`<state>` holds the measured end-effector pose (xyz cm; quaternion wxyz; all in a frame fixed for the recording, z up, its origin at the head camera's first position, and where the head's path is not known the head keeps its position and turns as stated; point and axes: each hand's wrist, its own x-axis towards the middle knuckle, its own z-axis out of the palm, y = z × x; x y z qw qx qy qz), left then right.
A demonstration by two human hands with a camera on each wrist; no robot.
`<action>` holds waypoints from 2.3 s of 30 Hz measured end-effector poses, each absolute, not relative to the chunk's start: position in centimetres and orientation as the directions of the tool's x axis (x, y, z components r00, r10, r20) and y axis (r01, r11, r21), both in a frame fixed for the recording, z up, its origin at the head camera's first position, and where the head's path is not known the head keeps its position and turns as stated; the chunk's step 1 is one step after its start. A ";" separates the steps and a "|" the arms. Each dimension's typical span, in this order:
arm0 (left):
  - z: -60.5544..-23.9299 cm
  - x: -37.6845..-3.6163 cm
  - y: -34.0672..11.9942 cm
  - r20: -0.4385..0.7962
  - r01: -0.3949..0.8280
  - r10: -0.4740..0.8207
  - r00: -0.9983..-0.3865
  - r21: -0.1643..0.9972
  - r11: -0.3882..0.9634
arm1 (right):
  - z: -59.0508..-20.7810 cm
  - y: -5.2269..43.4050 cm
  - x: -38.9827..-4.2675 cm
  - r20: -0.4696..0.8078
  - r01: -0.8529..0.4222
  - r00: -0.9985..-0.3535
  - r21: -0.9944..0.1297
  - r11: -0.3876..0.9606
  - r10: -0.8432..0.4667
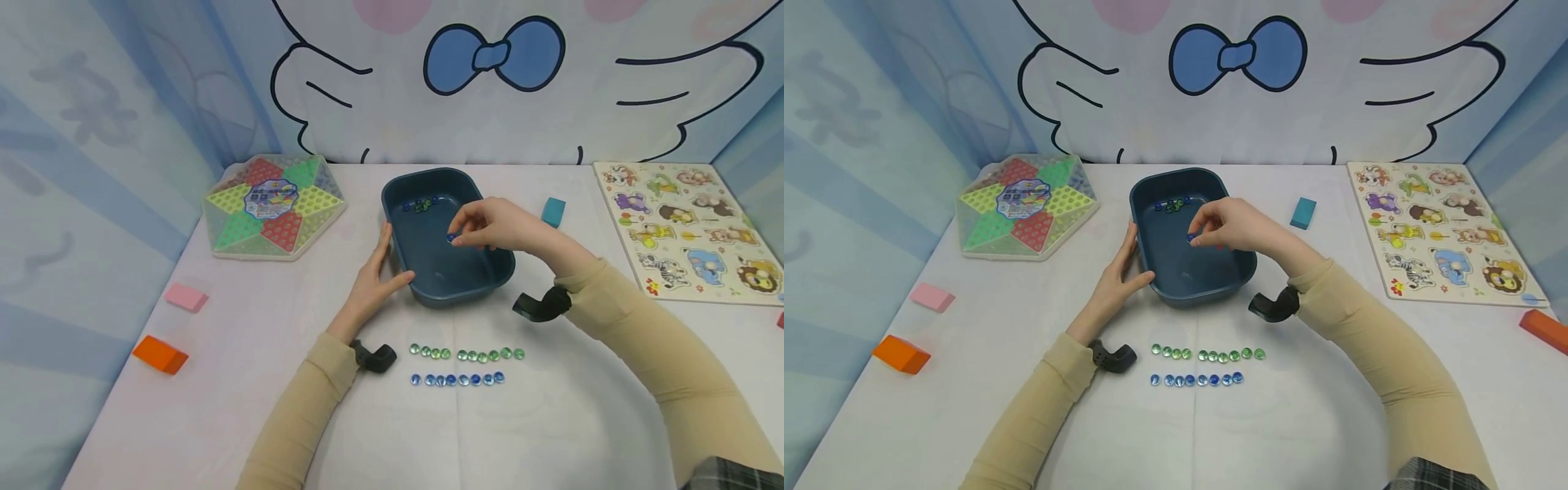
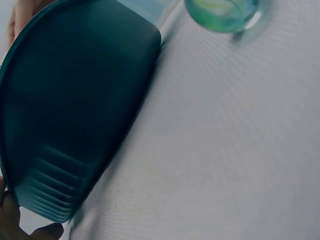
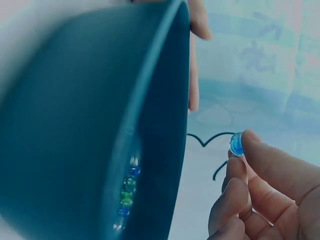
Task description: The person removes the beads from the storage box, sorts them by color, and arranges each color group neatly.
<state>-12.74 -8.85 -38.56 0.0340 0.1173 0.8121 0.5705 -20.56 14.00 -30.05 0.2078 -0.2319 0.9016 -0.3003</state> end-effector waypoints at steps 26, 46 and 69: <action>-38.5 -12.8 -8.6 0.055 0.129 0.221 -0.974 0.932 0.338 | -33.1 20.2 -13.7 -0.139 -0.480 -0.564 -0.747 0.460 -0.814; -42.6 -14.7 -9.1 0.103 0.168 0.204 -0.974 0.927 0.335 | -35.8 21.2 -10.7 -0.313 -0.535 -0.462 -0.648 0.542 -0.830; -42.0 -14.5 -9.0 0.065 0.135 0.206 -0.976 0.930 0.343 | -36.3 20.6 -9.7 -0.373 -0.574 -0.500 -0.533 0.622 -0.781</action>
